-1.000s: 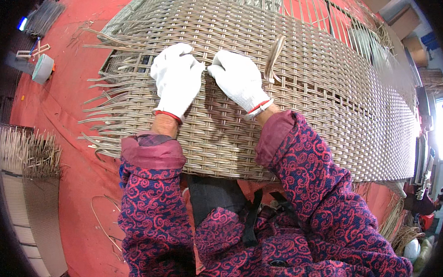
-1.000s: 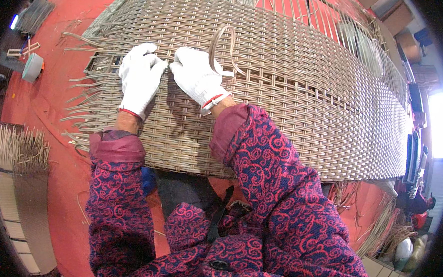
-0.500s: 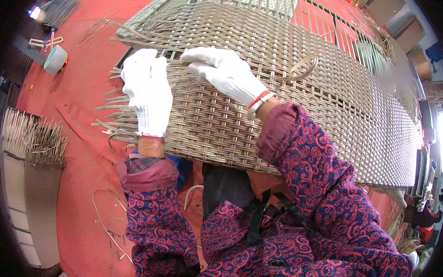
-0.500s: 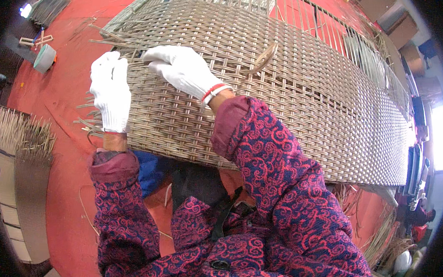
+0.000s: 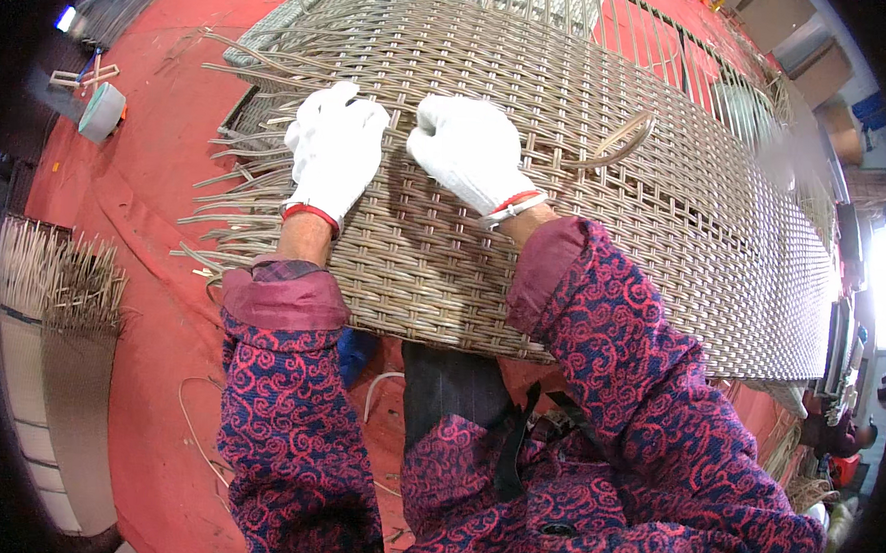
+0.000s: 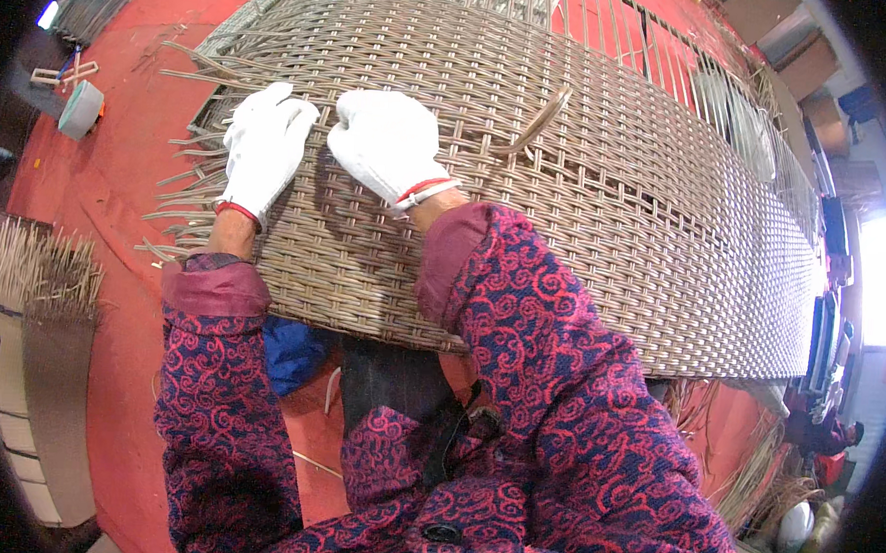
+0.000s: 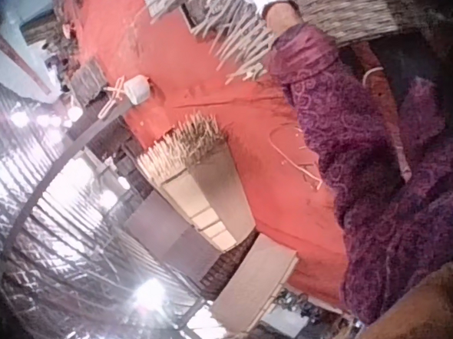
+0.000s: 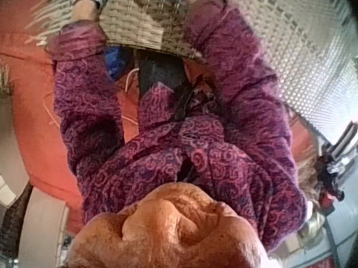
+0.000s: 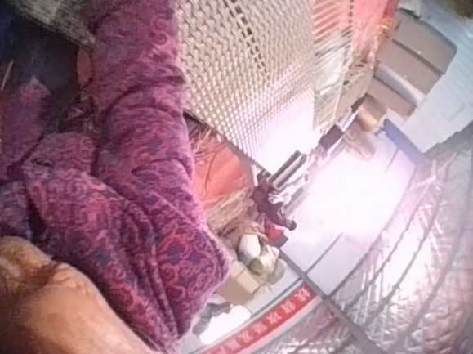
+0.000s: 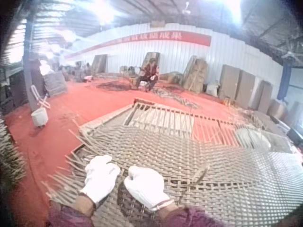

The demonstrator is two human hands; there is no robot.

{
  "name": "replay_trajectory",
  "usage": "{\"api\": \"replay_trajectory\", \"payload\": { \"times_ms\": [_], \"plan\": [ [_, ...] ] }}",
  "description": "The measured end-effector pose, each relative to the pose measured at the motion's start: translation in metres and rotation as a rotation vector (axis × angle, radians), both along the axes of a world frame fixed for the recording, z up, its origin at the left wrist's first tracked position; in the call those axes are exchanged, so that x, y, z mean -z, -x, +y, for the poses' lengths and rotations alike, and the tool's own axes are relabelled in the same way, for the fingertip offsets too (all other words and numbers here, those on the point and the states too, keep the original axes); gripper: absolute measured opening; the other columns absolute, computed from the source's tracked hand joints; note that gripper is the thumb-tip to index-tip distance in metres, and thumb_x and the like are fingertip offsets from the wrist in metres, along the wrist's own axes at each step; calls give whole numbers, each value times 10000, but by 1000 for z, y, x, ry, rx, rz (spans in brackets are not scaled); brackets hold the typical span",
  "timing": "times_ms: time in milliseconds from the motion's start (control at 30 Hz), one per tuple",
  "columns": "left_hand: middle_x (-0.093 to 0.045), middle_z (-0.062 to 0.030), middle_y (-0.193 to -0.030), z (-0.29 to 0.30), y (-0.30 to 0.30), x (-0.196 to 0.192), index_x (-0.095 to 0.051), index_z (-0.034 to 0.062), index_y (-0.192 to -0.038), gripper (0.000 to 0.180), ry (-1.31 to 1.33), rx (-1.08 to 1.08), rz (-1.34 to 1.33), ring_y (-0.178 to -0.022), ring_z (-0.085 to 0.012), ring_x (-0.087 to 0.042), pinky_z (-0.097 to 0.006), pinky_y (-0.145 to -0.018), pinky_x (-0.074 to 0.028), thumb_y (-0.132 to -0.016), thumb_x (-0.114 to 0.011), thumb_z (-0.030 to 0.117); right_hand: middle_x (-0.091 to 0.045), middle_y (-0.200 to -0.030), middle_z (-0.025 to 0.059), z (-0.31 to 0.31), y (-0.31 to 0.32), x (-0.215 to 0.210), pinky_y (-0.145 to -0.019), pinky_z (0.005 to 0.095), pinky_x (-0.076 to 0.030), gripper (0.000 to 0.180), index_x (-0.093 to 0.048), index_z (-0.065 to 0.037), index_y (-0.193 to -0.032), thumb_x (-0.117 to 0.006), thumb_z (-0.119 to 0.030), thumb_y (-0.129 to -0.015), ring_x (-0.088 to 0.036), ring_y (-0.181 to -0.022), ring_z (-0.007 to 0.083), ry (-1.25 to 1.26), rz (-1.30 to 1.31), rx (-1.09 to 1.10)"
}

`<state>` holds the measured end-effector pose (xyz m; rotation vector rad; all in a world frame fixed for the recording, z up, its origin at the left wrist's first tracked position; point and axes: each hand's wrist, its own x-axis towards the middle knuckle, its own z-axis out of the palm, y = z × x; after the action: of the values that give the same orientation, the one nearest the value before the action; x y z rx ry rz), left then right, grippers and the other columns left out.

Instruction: The person weaves a large flat basket by hand, interlacing thin reed strips through a pre-formed frame. They repeatedly thread strips over and under existing weaves, pull them tight, and adjust the basket's position on their lap.

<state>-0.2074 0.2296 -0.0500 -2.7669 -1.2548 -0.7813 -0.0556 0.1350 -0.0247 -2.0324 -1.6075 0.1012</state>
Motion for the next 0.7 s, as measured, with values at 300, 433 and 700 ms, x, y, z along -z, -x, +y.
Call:
{"api": "replay_trajectory", "payload": {
  "times_ms": [300,433,700],
  "plan": [
    [-601,-184,-1384,23,-4,15,-780,143,-1040,287,-56,187,48,-1310,-352,-518,-479,-1077,-405,-920,-656,372,-703,-920,131,14,-15,25,-812,487,-537,256,-687,-106,-891,-586,-341,-902,-675,-946,351,25,90,-20],
    [-682,-108,-1175,20,-12,21,-769,146,-945,264,96,85,-246,-1122,-330,-610,-453,-965,-480,-820,-759,378,-701,-913,136,10,-9,26,-788,482,-536,223,-674,-123,-904,-615,-338,-910,-679,-917,351,-47,94,-7],
    [-732,-139,-1081,39,30,31,-748,33,-1063,278,110,-224,-659,-1003,-304,-681,-411,-938,-532,-885,-726,246,-699,-1126,78,-15,-10,35,-858,370,-546,401,-625,-94,-1296,-704,-234,-929,-693,-919,236,-389,248,-98]
  ]
}}
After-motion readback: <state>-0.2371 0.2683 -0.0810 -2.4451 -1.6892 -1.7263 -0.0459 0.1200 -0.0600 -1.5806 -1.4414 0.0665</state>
